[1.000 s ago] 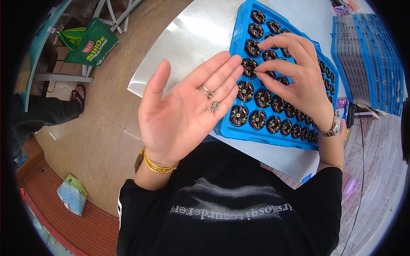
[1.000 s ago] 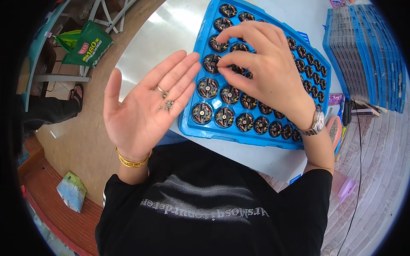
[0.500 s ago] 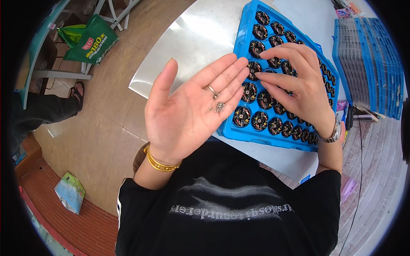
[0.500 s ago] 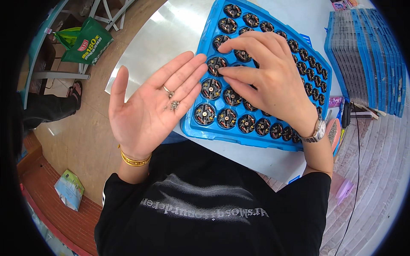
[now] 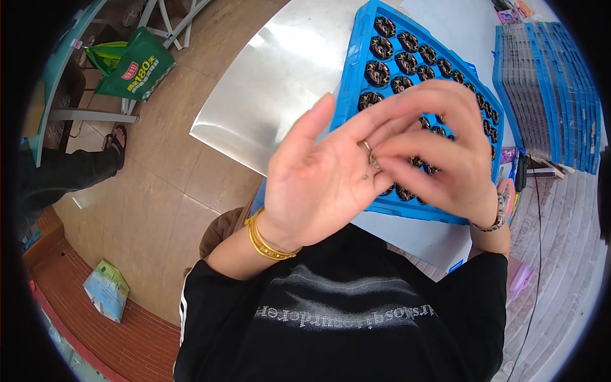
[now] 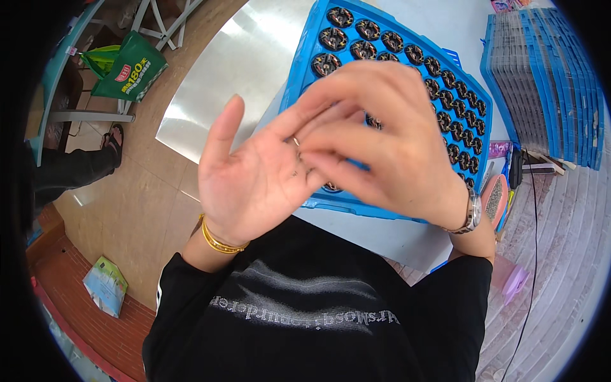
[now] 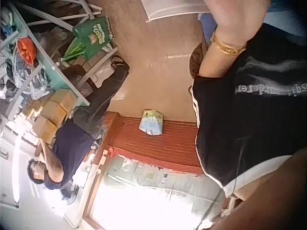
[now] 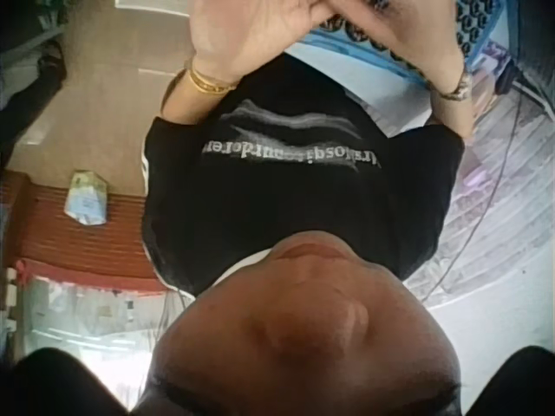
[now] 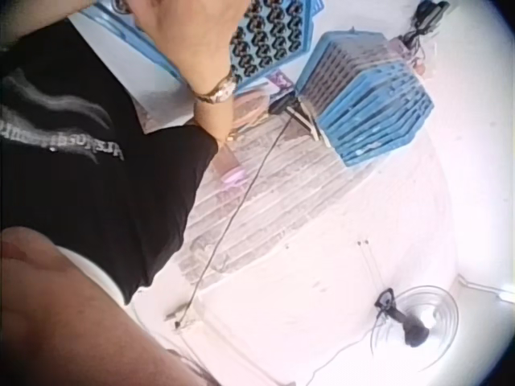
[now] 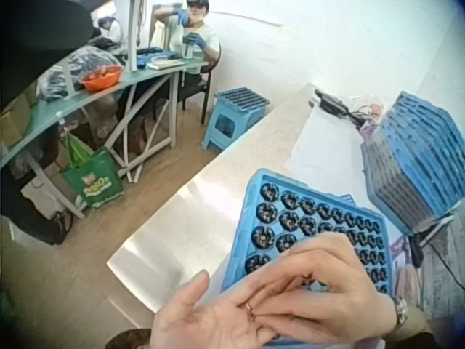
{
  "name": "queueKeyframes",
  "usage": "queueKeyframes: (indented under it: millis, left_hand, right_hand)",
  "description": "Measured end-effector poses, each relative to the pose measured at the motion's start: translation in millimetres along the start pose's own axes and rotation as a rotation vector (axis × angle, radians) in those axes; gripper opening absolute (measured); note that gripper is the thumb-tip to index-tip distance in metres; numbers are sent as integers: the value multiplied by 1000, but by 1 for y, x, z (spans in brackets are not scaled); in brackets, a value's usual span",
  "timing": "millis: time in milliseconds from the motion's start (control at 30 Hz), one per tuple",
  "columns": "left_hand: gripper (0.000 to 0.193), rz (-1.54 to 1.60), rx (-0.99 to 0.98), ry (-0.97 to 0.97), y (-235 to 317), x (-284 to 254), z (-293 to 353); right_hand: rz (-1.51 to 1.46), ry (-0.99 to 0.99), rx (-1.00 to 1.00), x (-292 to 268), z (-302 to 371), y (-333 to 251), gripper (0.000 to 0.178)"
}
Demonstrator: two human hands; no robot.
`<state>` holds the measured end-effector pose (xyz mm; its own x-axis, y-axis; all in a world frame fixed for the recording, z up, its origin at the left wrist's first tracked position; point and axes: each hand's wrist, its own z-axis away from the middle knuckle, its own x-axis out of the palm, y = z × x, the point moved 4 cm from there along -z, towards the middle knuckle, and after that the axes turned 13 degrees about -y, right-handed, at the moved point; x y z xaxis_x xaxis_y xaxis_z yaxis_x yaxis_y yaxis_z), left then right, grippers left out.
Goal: Placing small metal electronic components into an organizational grid tray.
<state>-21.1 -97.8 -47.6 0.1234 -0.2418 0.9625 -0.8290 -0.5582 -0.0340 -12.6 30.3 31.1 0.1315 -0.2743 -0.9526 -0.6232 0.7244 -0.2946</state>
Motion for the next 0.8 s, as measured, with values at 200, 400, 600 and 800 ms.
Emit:
queueKeyframes:
  millis: [200,400,600,800]
  left_hand:
    - [78,40,-29,16,1,3,2]
    - [79,67,-69,6,-1,3,1]
    - [79,-46,-114,62,-9,2,-2]
    - [78,-107,-154,31,-16,0,-8]
  right_hand:
    - [74,77,172,-7,7,13,21]
    - [64,76,113,-10,4,-2,21]
    - [135,36,65,-6,-1,-7,22]
    - [129,-38,91,-5,3,-5,20]
